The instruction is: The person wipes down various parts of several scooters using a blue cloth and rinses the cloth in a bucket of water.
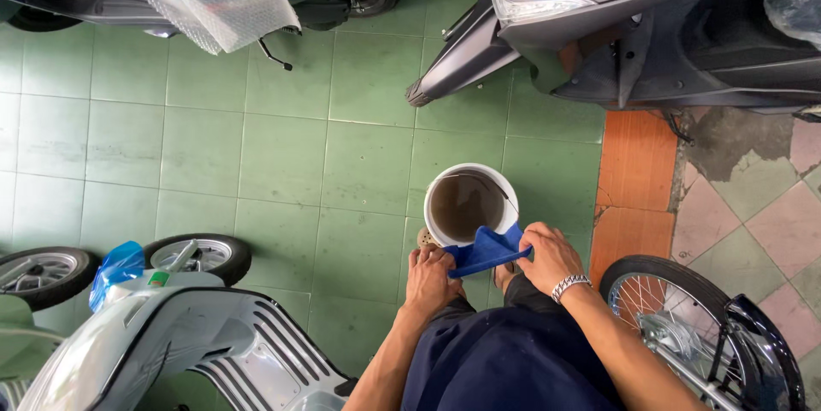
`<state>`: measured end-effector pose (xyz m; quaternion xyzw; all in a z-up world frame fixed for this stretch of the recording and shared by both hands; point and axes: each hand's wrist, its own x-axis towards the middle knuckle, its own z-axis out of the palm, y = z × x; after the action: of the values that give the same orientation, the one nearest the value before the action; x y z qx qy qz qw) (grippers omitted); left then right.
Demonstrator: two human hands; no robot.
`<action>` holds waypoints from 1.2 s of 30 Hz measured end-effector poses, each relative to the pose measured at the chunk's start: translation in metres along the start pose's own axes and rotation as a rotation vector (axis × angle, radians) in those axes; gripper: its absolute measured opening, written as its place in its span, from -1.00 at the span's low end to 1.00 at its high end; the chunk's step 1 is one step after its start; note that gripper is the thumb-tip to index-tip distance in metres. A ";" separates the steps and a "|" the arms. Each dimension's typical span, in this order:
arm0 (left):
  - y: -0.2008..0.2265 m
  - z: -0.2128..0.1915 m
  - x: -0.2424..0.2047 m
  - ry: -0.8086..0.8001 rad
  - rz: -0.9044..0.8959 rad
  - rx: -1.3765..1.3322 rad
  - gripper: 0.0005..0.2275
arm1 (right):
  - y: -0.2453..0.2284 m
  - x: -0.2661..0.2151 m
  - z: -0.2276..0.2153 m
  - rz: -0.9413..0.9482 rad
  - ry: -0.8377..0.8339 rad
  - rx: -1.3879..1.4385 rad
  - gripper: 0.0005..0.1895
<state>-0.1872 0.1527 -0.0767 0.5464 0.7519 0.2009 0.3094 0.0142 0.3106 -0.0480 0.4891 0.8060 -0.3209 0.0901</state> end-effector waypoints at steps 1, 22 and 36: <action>-0.009 0.004 0.008 0.022 0.038 0.035 -0.72 | 0.004 0.006 0.005 -0.029 0.054 -0.016 -0.82; 0.031 0.100 0.100 0.105 -0.719 -0.616 -0.66 | 0.107 0.101 0.097 -0.078 -0.484 0.719 -0.66; -0.057 0.176 0.126 0.038 -0.661 -0.457 -0.73 | 0.165 0.108 0.147 0.375 -0.612 1.025 -0.56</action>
<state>-0.1333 0.2471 -0.2721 0.1885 0.8287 0.2628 0.4568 0.0741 0.3527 -0.2828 0.4891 0.3878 -0.7711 0.1253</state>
